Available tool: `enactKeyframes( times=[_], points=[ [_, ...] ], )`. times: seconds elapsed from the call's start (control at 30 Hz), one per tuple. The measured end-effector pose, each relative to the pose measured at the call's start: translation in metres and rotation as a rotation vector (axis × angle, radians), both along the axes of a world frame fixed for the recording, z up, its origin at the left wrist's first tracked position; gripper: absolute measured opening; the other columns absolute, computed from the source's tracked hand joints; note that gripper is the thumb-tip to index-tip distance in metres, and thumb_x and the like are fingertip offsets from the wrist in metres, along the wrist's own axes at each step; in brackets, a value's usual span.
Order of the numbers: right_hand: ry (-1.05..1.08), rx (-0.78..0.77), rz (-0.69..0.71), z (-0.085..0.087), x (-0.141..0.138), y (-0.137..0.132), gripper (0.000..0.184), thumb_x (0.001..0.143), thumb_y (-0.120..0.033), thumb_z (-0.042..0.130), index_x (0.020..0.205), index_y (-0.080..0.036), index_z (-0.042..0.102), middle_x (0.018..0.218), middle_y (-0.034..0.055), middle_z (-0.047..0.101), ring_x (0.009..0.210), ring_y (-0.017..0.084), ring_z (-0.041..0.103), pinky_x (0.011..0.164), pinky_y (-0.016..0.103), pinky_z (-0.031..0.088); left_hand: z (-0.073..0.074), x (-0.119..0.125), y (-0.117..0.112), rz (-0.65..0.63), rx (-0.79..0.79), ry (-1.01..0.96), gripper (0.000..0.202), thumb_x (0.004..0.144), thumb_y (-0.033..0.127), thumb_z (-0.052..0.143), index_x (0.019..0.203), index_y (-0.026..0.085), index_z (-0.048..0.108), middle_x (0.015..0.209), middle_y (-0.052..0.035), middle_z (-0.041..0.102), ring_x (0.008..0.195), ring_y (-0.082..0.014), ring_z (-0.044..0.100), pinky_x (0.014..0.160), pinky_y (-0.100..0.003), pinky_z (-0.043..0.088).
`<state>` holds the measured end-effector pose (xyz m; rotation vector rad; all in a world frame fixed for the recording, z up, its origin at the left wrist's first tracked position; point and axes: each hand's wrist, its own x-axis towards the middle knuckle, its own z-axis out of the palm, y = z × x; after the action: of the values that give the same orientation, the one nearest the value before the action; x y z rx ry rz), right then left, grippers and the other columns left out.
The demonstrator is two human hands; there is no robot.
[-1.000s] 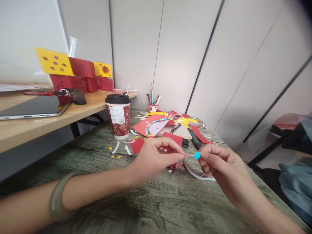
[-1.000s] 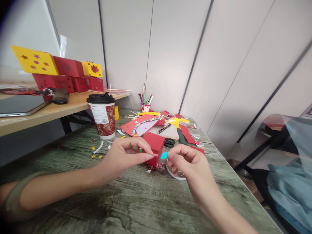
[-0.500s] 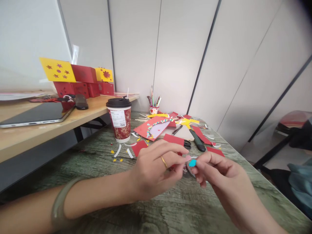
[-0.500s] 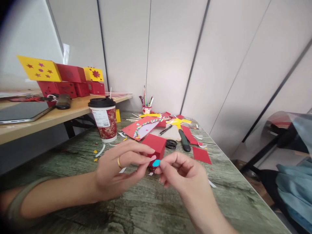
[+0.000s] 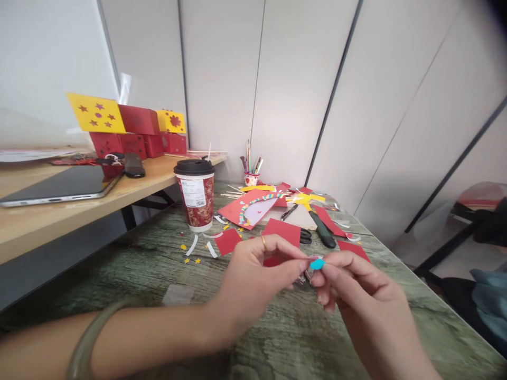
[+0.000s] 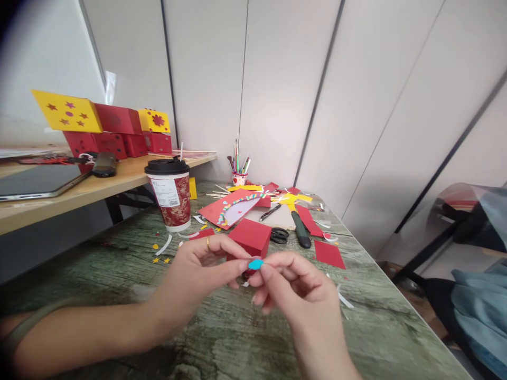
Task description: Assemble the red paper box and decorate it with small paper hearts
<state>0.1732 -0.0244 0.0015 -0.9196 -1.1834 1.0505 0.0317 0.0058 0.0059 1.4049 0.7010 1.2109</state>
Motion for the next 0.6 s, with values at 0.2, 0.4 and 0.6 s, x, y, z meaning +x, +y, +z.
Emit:
enactKeyframes(
  times=[0.2, 0.4, 0.6],
  points=[
    [-0.039, 0.006, -0.047, 0.0002, -0.0029, 0.0001, 0.003, 0.067, -0.024, 0.068, 0.065, -0.022, 0.066, 0.059, -0.0014, 0.067, 0.052, 0.007, 0.06, 0.044, 0.01, 0.046, 0.0016, 0.0011, -0.0057, 0.015, -0.067, -0.065, 0.004, 0.069, 0.015, 0.063, 0.068, 0.012, 0.06, 0.063, 0.0005, 0.063, 0.061, -0.0079, 0.058, 0.059, -0.019, 0.047],
    [-0.074, 0.006, -0.052, 0.0001, -0.0032, -0.0015, 0.006, 0.067, -0.025, 0.068, 0.062, -0.021, 0.066, 0.056, -0.001, 0.066, 0.05, 0.007, 0.059, 0.045, 0.011, 0.047, 0.0006, 0.0032, -0.0064, -0.082, -0.054, -0.208, 0.004, 0.07, 0.009, 0.06, 0.069, 0.013, 0.058, 0.06, 0.0021, 0.063, 0.057, -0.0069, 0.059, 0.057, -0.018, 0.049],
    [-0.028, 0.002, -0.036, 0.0003, -0.0049, 0.0006, 0.004, 0.067, -0.024, 0.068, 0.064, -0.022, 0.066, 0.058, -0.0018, 0.066, 0.051, 0.007, 0.059, 0.044, 0.012, 0.047, -0.0033, 0.004, -0.007, -0.091, 0.002, -0.266, 0.006, 0.069, 0.008, 0.06, 0.067, 0.013, 0.059, 0.061, 0.002, 0.061, 0.058, -0.0067, 0.059, 0.057, -0.018, 0.05]
  ],
)
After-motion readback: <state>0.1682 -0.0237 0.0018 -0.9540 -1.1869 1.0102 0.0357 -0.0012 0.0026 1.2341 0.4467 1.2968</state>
